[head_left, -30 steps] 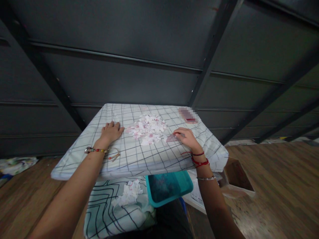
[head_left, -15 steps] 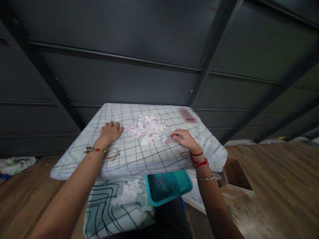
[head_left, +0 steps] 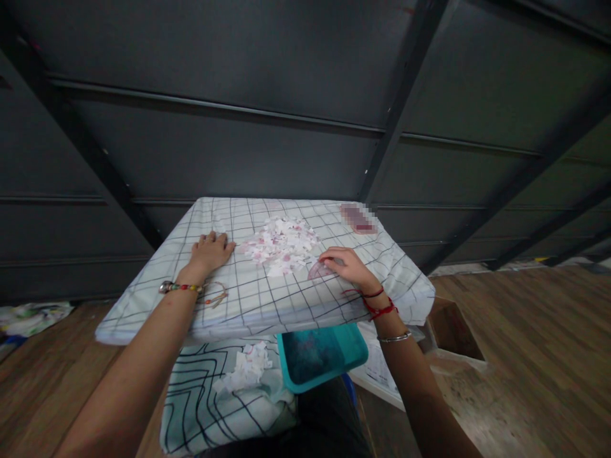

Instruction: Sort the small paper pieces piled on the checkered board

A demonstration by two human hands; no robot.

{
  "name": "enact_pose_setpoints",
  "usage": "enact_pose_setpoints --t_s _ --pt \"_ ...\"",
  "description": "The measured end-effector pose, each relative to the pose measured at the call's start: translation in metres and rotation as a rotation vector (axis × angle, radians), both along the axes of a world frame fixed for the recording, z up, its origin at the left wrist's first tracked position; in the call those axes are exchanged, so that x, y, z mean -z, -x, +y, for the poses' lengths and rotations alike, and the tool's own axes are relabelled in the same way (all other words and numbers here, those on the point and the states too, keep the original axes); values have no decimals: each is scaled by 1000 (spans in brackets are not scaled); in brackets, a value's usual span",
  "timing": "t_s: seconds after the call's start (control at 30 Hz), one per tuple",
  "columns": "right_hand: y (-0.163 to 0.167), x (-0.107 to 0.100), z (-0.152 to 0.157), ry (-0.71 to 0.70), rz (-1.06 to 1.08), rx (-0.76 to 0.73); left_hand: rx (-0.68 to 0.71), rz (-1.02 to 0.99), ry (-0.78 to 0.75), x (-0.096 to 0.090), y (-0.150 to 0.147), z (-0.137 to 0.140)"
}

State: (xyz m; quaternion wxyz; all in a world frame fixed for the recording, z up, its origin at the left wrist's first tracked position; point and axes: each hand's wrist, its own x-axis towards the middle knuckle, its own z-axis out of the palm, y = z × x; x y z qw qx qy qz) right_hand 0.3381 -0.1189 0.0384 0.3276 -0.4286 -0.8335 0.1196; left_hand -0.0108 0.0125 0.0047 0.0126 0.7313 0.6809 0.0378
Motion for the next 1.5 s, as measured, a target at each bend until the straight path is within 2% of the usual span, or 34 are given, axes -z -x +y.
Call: enact_pose_setpoints --t_s 0.27,0.43,0.7,0.87,1.0,1.2,1.5 --pt "-1 3 2 31 -28 -32 3 -5 7 -1 0 0" --pt "-1 3 1 -40 -2 60 11 2 -3 -2 -1 -1" --pt "-3 7 3 0 -21 42 0 -11 -24 -1 -1 -2" --pt "-5 4 -10 1 -49 118 2 -21 -27 2 0 -1" --pt "-5 3 -24 24 -81 99 -5 -36 -22 5 0 1" --pt "-4 3 -26 -43 -58 183 -8 -35 -21 5 0 1" --pt "3 1 -37 13 -116 104 -6 -5 -43 4 -2 -1"
